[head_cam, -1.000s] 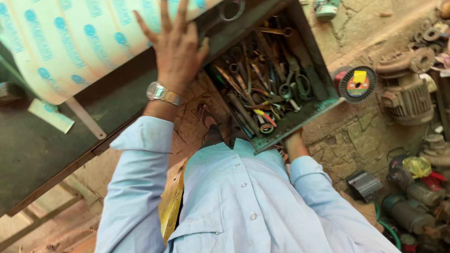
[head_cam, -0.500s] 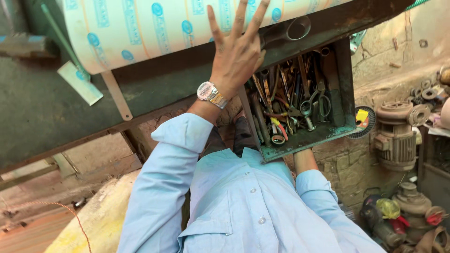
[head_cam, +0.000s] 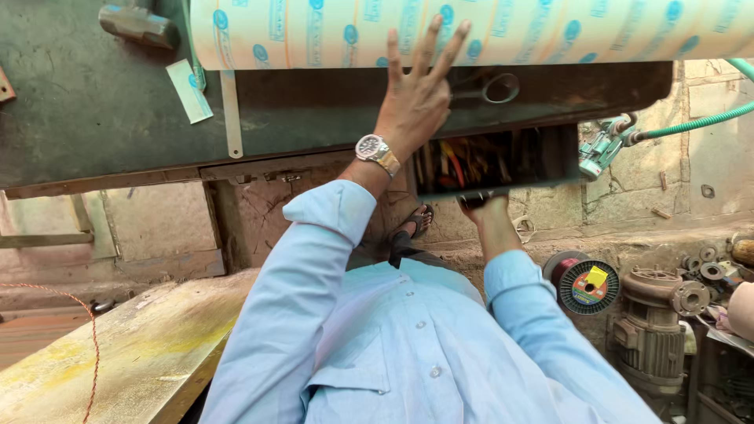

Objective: The person retrieves a pair of shears from a drawer, then uses them to cut a roll of Flexilam insulation material into strips. The person handles the insulation roll and shears throughout the task.

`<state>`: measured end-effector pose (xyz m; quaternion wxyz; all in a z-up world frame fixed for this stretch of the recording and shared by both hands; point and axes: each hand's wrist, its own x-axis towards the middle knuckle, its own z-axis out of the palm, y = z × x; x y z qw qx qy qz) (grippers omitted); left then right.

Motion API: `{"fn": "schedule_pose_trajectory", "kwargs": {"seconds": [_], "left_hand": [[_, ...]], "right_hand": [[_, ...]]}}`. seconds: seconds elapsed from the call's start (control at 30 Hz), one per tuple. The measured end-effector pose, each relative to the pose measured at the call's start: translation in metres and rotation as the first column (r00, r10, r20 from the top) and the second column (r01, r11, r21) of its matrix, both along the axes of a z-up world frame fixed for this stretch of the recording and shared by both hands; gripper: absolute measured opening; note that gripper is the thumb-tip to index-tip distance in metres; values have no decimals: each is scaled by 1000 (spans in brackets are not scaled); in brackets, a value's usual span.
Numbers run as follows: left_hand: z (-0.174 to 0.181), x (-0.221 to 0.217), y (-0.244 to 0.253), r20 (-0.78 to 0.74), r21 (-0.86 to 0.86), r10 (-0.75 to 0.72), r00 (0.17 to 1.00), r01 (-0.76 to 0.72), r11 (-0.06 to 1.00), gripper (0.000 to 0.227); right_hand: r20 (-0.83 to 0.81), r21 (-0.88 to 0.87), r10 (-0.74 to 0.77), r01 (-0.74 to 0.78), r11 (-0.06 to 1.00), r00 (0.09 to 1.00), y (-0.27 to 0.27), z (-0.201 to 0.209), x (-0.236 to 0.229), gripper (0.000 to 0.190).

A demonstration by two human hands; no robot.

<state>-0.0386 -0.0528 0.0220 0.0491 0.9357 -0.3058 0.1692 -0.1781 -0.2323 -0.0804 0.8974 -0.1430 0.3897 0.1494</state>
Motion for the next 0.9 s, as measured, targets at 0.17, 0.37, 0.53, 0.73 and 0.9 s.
{"fn": "schedule_pose_trajectory", "kwargs": {"seconds": [0.17, 0.37, 0.53, 0.73, 0.9], "left_hand": [[4, -12, -5, 58, 87, 34, 998, -39, 995, 11], [3, -45, -12, 101, 169, 170, 980, -186, 968, 20], [8, -56, -11, -19, 171, 223, 975, -217, 961, 30], [37, -88, 13, -155, -10, 75, 985, -77, 997, 39], [69, -99, 25, -298, 0, -114, 948, 119, 993, 41]], "right_hand": [[-404, -427, 461, -608, 669, 790, -45, -7, -8, 59], [-261, -680, 576, -571, 460, 775, -89, 9, -45, 45], [-153, -766, 515, -430, 477, 844, -95, 16, -68, 30], [72, -949, 429, -70, 307, 901, -95, 74, -41, 15], [120, -912, 842, 394, -116, 525, -89, 147, 6, 24]]}}
